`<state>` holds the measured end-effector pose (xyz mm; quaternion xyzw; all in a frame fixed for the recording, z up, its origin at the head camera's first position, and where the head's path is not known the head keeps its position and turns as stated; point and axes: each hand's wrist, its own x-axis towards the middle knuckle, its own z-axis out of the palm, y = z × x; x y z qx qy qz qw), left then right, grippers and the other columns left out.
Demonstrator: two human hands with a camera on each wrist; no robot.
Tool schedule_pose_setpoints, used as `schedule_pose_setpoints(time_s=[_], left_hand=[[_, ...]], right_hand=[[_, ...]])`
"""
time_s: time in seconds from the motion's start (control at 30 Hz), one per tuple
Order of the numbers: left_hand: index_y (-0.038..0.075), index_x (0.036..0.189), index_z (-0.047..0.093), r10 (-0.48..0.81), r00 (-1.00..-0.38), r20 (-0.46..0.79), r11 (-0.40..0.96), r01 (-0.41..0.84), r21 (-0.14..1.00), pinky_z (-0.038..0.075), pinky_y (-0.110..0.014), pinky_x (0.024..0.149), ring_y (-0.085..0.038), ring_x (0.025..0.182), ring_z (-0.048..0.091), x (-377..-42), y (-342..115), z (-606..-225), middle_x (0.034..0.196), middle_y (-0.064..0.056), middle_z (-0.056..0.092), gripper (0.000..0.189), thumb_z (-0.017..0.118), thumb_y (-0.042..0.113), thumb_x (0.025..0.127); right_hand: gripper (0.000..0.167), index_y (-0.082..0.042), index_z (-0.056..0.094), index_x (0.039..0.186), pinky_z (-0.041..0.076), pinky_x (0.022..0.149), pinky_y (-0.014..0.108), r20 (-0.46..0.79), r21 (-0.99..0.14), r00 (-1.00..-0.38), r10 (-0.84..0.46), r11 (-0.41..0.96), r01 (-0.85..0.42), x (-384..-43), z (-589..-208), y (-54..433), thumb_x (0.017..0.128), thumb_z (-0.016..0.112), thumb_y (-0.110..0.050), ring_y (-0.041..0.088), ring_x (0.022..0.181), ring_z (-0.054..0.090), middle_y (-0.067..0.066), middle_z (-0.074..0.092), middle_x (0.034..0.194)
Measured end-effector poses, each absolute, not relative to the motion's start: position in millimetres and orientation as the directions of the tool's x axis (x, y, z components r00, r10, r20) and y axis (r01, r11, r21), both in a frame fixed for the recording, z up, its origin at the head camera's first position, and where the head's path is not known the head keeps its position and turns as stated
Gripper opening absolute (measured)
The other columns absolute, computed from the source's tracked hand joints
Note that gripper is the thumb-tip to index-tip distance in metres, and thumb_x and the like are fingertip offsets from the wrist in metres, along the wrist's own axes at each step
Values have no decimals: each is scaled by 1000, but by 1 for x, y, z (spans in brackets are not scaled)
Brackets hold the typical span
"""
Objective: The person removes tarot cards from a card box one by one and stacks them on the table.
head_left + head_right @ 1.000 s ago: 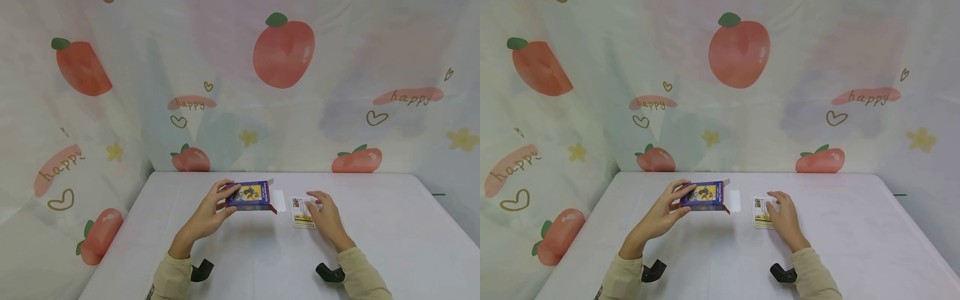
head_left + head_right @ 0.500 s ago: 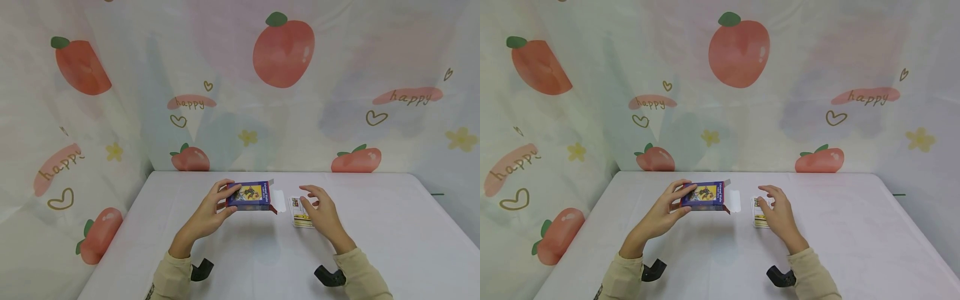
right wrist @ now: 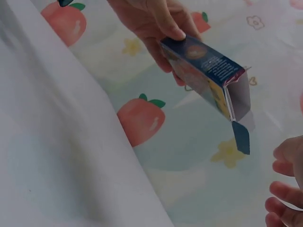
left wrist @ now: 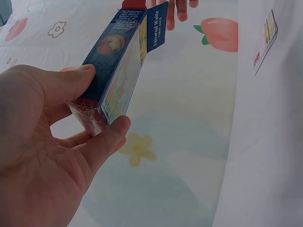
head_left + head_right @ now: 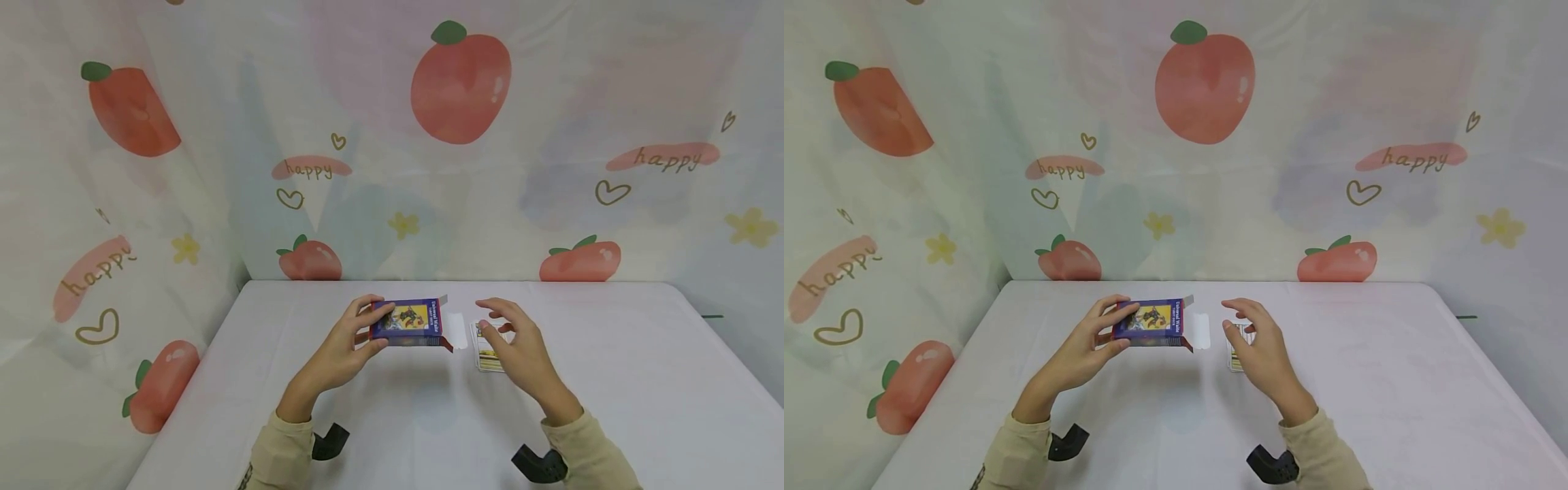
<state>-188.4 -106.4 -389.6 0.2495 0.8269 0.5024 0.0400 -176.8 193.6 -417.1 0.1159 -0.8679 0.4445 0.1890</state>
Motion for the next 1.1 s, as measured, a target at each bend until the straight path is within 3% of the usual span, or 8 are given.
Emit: schedule_pose_setpoints(time_s=[0.3, 0.67, 1.1], left_hand=[[13, 150, 50, 455, -870, 188, 375, 379, 846, 48, -57, 108, -39, 147, 38, -188, -106, -390, 157, -11, 31, 57, 66, 3, 96], [11, 150, 50, 465, -864, 191, 364, 383, 849, 49, -56, 108, -39, 148, 38, -188, -105, -390, 158, -11, 30, 56, 65, 3, 96], [11, 150, 50, 470, -858, 208, 345, 396, 851, 49, -56, 108, -39, 148, 37, -188, -107, -391, 158, -11, 30, 56, 65, 3, 97]], right_hand=[[34, -11, 64, 132, 50, 83, 26, 470, -710, -879, -77, 558, -429, -166, -405, 182, 98, 65, -10, 8, 108, 54, 8, 64, 132], [35, -14, 66, 130, 52, 85, 20, 459, -727, -881, -112, 523, -445, -157, -402, 168, 96, 68, -8, 20, 105, 60, 5, 65, 132], [31, -8, 67, 128, 55, 85, 18, 487, -719, -859, -160, 485, -498, -159, -407, 165, 98, 62, -3, 15, 102, 64, 6, 69, 122]])
